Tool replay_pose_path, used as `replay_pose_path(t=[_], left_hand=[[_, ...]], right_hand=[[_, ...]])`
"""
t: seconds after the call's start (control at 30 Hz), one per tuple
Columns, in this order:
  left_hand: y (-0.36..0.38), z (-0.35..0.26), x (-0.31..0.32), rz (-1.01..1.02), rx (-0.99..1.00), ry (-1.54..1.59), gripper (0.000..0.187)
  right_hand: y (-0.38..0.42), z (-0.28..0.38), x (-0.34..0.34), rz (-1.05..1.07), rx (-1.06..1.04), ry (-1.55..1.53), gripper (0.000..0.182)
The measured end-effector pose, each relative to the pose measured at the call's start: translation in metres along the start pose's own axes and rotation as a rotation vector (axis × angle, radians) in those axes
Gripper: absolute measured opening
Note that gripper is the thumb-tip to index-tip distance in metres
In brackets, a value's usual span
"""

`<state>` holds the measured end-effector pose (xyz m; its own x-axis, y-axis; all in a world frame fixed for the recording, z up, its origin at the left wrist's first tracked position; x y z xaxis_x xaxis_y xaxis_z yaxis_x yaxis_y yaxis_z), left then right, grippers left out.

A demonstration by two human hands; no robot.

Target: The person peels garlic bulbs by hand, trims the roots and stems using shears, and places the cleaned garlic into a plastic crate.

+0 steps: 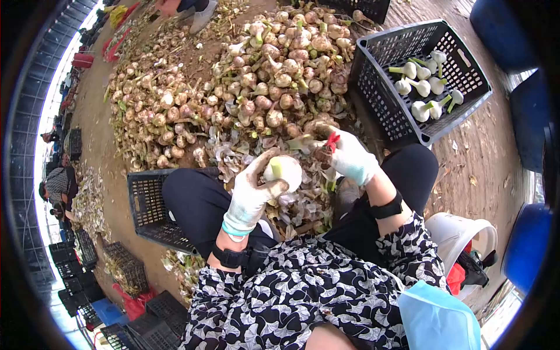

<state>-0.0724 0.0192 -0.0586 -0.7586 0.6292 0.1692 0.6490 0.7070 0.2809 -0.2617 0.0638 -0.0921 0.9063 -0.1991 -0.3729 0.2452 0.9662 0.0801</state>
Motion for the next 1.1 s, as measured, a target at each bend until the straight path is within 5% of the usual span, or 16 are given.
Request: replay_pose_path(t=[0.13,0.3,0.37,0.4,0.43,0.5,0.57,0.6,0.63,0.83,0.9,0.93,1.03,1.1], left_hand=[[0.003,-0.008,0.003,-0.092,0.047,-0.185,0.064],[0.002,-0.001,0.003,-0.020,0.039,-0.206,0.066],[0.004,0.005,0.002,-0.011,-0.042,0.011,0.068],[0.007,0.004,0.004,0.014,-0.054,0.235,0.069],[0.006,0.000,0.005,0.016,-0.054,0.233,0.069],[0.006,-0.005,0.002,-0.055,-0.044,0.148,0.069],[0.004,-0.001,-0.001,-0.096,-0.046,0.100,0.065],[0.003,0.000,-0.003,-0.096,-0.031,-0.007,0.062],[0.002,0.002,-0.004,-0.094,-0.019,-0.115,0.059],[0.011,0.011,0.007,0.119,-0.154,0.268,0.059],[0.007,0.011,0.004,0.119,-0.152,0.381,0.062],[0.004,0.008,0.006,0.120,-0.151,0.382,0.062],[-0.002,0.001,0.018,0.185,-0.127,0.333,0.066],[-0.009,-0.013,0.008,0.002,0.071,-0.030,0.077]], right_hand=[[0.016,0.029,0.000,-0.028,-0.007,-0.085,0.045],[0.019,0.044,0.012,0.077,-0.181,0.037,0.022],[0.016,0.040,0.011,0.039,-0.232,0.019,0.020],[0.008,0.022,0.008,-0.051,-0.047,0.216,0.018],[0.011,0.000,0.006,0.038,0.184,0.011,0.021],[0.015,-0.002,0.016,0.105,0.239,-0.654,0.025],[0.026,0.024,0.022,0.253,0.256,-0.706,0.027],[0.018,0.034,0.023,0.166,-0.014,-0.280,0.026],[0.025,0.035,0.020,0.069,-0.066,-0.084,0.027],[0.011,-0.015,0.026,-0.029,0.058,-0.146,0.024],[0.005,-0.051,0.051,0.201,-0.129,-0.655,0.027],[0.020,-0.031,0.047,0.360,0.139,-0.931,0.032],[0.017,0.045,0.024,0.277,0.035,-0.674,0.033],[0.016,0.036,0.027,0.222,0.041,-0.662,0.029]])
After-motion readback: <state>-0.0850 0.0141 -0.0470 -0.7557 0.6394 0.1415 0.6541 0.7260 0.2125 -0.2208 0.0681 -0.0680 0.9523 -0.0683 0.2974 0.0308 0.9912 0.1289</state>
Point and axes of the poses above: each hand's wrist, its own y-axis away from the middle knuckle, its own x-axis out of the palm, z = x × y, the point moved 7 cm from there along -y, towards the middle knuckle, and after that the axes turned 1 degree about -y, right-handed, at the moved point
